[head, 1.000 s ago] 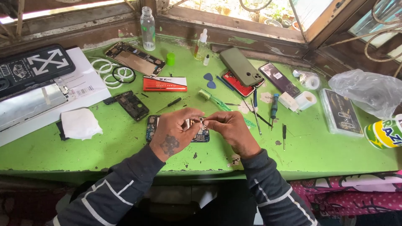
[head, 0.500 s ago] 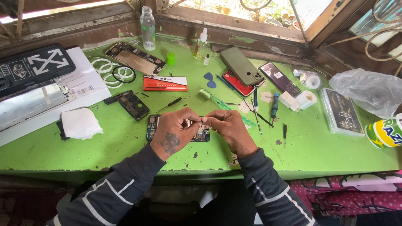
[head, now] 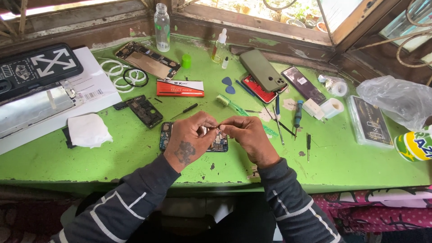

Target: The person is reassembling a smartphone by connecting internal ribbon cables and components to the motherboard.

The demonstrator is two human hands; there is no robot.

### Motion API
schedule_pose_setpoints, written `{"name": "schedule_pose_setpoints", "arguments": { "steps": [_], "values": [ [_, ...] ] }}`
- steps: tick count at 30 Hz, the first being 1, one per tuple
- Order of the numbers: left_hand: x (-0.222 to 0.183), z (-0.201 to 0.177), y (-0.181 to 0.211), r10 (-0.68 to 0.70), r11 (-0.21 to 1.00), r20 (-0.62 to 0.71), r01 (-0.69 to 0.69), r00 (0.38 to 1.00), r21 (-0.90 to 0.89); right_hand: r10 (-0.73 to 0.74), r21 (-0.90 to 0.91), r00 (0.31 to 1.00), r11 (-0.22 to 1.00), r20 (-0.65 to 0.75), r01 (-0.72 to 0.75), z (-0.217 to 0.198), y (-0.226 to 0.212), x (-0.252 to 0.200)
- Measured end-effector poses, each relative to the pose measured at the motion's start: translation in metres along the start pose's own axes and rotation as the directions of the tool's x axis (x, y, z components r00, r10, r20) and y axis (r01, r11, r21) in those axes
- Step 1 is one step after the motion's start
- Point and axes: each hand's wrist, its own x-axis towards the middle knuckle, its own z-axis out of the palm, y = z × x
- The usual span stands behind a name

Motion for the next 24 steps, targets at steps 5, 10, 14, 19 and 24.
{"name": "schedule_pose_setpoints", "arguments": {
  "steps": [5, 10, 14, 19, 24],
  "values": [
    [0.000, 0.000, 0.003, -0.028, 0.999, 0.011, 0.028, 1.000, -0.028, 0.066, 0.073, 0.998, 0.995, 0.016, -0.067, -0.006, 0.011, 0.002],
    [-0.001, 0.003, 0.002, -0.027, 1.000, 0.019, 0.028, 0.999, -0.006, 0.109, 0.118, 0.994, 0.987, 0.027, -0.112, -0.012, 0.015, 0.002],
    [-0.001, 0.004, 0.002, -0.007, 1.000, 0.001, 0.007, 1.000, 0.014, 0.116, 0.100, 0.992, 0.988, 0.048, -0.120, -0.012, 0.015, 0.003],
    [0.000, 0.001, 0.002, 0.006, 1.000, 0.039, -0.007, 0.999, 0.011, 0.107, 0.064, 0.992, 0.992, 0.060, -0.110, -0.012, 0.007, 0.004],
    [-0.001, 0.004, -0.001, 0.021, 0.998, 0.024, -0.022, 0.999, 0.053, 0.018, -0.075, 0.997, 0.997, 0.080, -0.012, -0.015, -0.011, 0.005]
  ]
}}
